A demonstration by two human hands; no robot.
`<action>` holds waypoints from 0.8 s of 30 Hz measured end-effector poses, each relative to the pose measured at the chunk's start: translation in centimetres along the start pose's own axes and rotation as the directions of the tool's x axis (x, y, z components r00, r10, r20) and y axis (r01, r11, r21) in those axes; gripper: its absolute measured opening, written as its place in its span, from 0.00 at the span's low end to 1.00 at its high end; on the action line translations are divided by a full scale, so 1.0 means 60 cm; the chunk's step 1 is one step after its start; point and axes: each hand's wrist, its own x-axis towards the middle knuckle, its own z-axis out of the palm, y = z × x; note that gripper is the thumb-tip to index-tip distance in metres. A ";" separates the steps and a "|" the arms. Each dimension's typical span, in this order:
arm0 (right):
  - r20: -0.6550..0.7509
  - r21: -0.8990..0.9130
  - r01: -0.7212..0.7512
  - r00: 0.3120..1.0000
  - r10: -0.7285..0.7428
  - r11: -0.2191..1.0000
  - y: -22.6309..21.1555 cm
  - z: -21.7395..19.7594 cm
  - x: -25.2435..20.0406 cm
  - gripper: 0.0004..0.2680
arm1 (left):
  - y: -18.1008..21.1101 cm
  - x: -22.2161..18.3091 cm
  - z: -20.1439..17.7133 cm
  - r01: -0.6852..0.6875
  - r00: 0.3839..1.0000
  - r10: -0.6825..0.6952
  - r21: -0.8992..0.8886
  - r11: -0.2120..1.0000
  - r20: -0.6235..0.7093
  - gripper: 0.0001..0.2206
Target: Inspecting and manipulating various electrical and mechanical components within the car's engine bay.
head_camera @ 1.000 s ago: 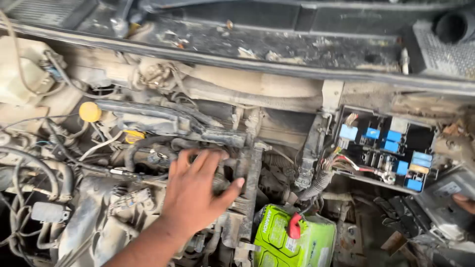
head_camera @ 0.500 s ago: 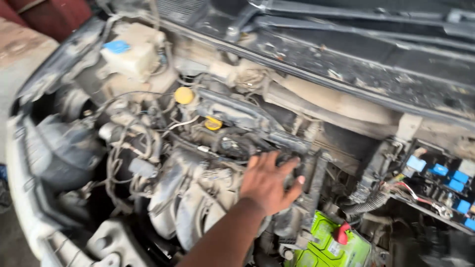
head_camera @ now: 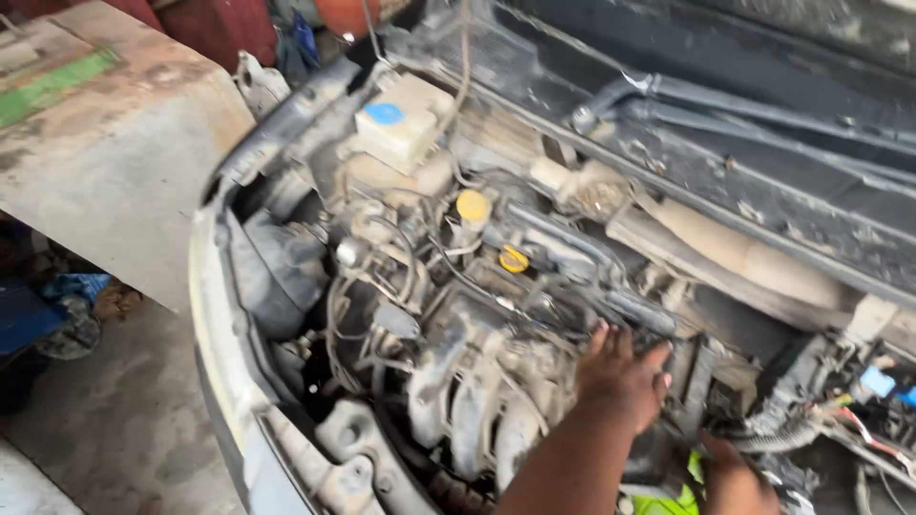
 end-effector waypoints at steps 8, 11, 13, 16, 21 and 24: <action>-0.167 -0.695 -0.237 0.972 0.168 0.679 -0.460 0.219 0.017 0.32 | -0.153 -0.165 0.085 -0.481 0.833 0.439 -0.048 0.875 -0.337 0.38; -0.175 -0.733 -0.215 0.976 0.127 0.645 -0.492 0.233 -0.009 0.30 | -0.230 -0.229 0.045 -0.510 0.824 0.443 -0.122 0.852 -0.354 0.27; -0.181 -0.743 -0.224 0.975 0.132 0.631 -0.492 0.224 -0.010 0.28 | -0.223 -0.264 -0.075 -0.378 0.889 0.259 -0.286 0.881 -0.378 0.23; -0.168 -0.744 -0.215 0.977 0.135 0.633 -0.499 0.232 -0.011 0.26 | -0.270 -0.249 -0.161 -0.113 0.899 -0.070 -0.385 0.916 -0.431 0.19; -0.172 -0.765 -0.211 0.977 0.122 0.608 -0.502 0.235 -0.013 0.25 | -0.305 -0.149 -0.181 0.417 0.684 -0.542 -0.348 0.840 -0.489 0.24; -0.165 -0.765 -0.197 0.980 0.108 0.614 -0.503 0.233 -0.013 0.25 | -0.285 -0.097 -0.172 0.695 0.567 -0.678 -0.170 0.699 -0.469 0.30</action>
